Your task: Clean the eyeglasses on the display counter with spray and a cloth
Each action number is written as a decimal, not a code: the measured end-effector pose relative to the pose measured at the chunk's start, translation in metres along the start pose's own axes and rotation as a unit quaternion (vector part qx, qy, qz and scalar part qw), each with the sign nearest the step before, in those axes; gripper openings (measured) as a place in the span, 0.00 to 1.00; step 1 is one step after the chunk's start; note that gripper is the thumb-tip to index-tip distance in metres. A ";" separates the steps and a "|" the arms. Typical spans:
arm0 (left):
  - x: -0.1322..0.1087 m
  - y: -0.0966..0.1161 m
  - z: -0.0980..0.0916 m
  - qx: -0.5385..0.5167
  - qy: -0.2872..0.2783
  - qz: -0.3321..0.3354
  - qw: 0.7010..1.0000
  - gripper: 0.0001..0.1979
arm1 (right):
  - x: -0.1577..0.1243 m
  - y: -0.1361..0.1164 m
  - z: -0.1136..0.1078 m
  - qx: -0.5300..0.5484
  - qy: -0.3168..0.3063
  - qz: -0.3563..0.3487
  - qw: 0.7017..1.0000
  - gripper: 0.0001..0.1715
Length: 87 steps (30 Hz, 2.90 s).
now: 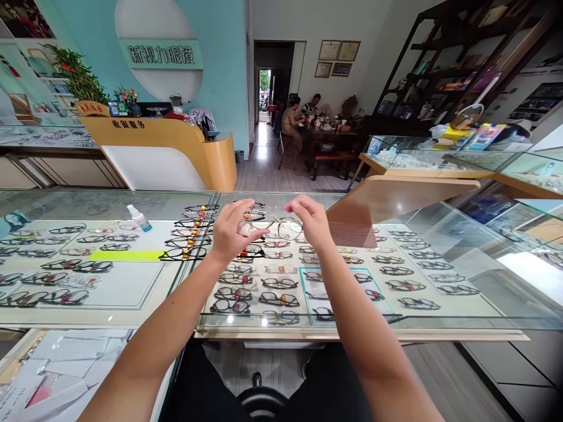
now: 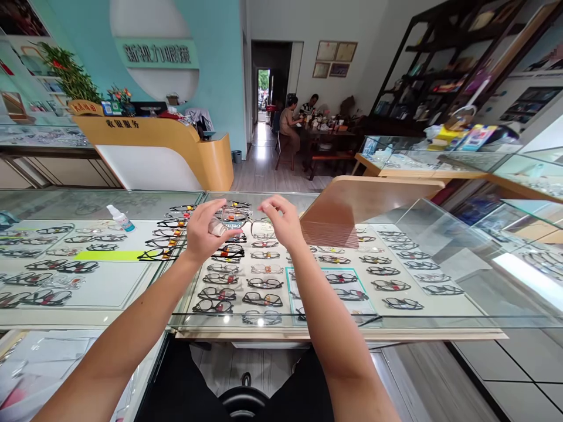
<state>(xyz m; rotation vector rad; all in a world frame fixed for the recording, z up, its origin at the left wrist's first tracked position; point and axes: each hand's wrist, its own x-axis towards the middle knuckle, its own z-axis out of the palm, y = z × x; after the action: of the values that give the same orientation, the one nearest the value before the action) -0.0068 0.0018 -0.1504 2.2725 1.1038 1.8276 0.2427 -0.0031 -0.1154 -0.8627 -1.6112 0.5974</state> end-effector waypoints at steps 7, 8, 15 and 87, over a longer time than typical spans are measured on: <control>0.009 0.001 -0.012 0.014 0.128 -0.010 0.992 0.43 | -0.017 -0.005 0.018 -0.087 0.121 -0.153 0.977 0.23; 0.011 0.003 -0.014 0.016 0.143 -0.007 0.990 0.42 | -0.019 -0.008 0.021 -0.092 0.113 -0.163 0.976 0.24; 0.041 0.024 -0.032 0.066 0.188 -0.002 0.980 0.42 | -0.005 -0.036 0.029 -0.146 0.117 -0.209 0.960 0.39; 0.108 0.083 -0.057 0.086 0.184 0.014 0.979 0.32 | 0.035 -0.125 -0.006 -0.181 0.145 -0.113 0.966 0.29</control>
<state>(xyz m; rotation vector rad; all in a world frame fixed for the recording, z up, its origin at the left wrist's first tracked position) -0.0081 -0.0257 -0.0055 2.0922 1.3287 2.3155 0.2191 -0.0504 0.0031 -0.9637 -1.5401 0.0083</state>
